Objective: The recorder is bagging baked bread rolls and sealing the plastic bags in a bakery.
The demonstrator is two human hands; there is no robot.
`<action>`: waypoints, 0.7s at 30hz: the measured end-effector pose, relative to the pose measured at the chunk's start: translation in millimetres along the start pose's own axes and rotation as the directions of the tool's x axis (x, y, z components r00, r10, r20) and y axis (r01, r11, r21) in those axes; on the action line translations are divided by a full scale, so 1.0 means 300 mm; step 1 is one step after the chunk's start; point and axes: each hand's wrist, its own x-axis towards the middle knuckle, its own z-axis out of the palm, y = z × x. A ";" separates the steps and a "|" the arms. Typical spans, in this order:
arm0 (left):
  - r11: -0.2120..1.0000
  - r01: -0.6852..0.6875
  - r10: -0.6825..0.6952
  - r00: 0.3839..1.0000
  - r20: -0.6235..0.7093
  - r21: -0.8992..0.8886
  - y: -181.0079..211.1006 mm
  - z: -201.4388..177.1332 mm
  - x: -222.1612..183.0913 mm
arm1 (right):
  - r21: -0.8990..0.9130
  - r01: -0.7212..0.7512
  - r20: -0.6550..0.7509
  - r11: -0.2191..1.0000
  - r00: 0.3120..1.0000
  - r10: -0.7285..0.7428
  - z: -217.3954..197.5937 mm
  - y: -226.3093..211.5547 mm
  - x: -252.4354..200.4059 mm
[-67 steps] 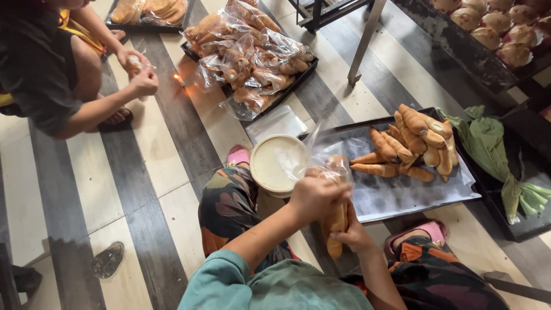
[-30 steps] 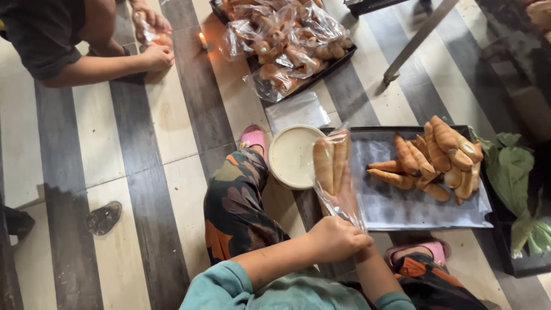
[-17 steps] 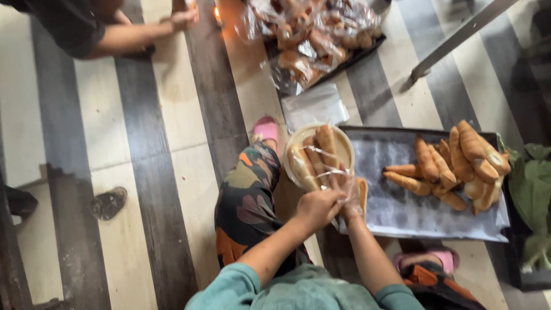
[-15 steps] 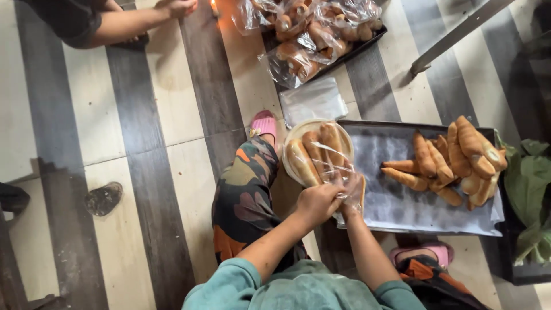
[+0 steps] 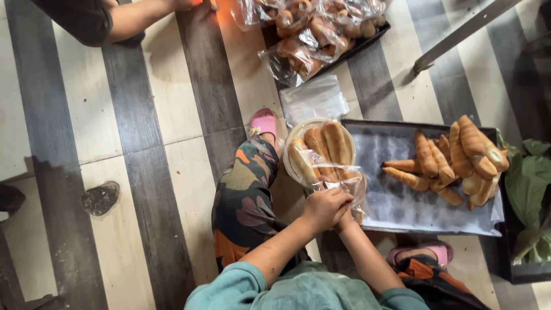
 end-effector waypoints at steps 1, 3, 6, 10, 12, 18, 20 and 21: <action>1.000 0.000 0.000 1.000 0.025 -0.004 0.000 0.012 -0.012 | 0.610 -0.173 0.104 0.773 0.985 0.139 0.085 0.059 -0.025; 1.000 -0.017 0.017 0.998 0.058 -0.001 -0.004 0.027 -0.024 | 0.940 -0.282 0.248 0.192 0.951 0.184 0.071 0.023 0.005; 1.000 -0.020 0.022 0.993 0.117 -0.020 0.011 0.031 -0.061 | -0.317 0.393 0.126 0.863 0.920 -0.372 -0.114 -0.152 0.088; 0.997 -0.067 0.072 0.967 0.244 -0.026 0.053 0.015 -0.080 | -0.189 0.429 0.088 0.883 0.903 -0.420 -0.094 -0.140 0.147; 0.994 -0.104 0.105 0.948 0.299 -0.018 0.069 0.011 -0.082 | -0.177 0.338 0.068 0.924 0.941 -0.331 -0.098 -0.143 0.132; 0.996 -0.072 0.085 0.957 0.278 -0.057 0.079 0.012 -0.078 | -0.100 0.032 -0.217 0.994 0.975 -0.053 -0.079 -0.123 0.040; 0.999 -0.052 0.051 0.936 0.348 -0.007 0.084 0.017 -0.077 | -0.186 0.051 -0.019 0.981 0.998 -0.056 -0.151 -0.146 0.074; 0.998 -0.062 0.063 0.928 0.367 -0.015 0.089 0.022 -0.077 | -0.185 0.029 -0.031 0.982 0.999 -0.035 -0.147 -0.138 0.072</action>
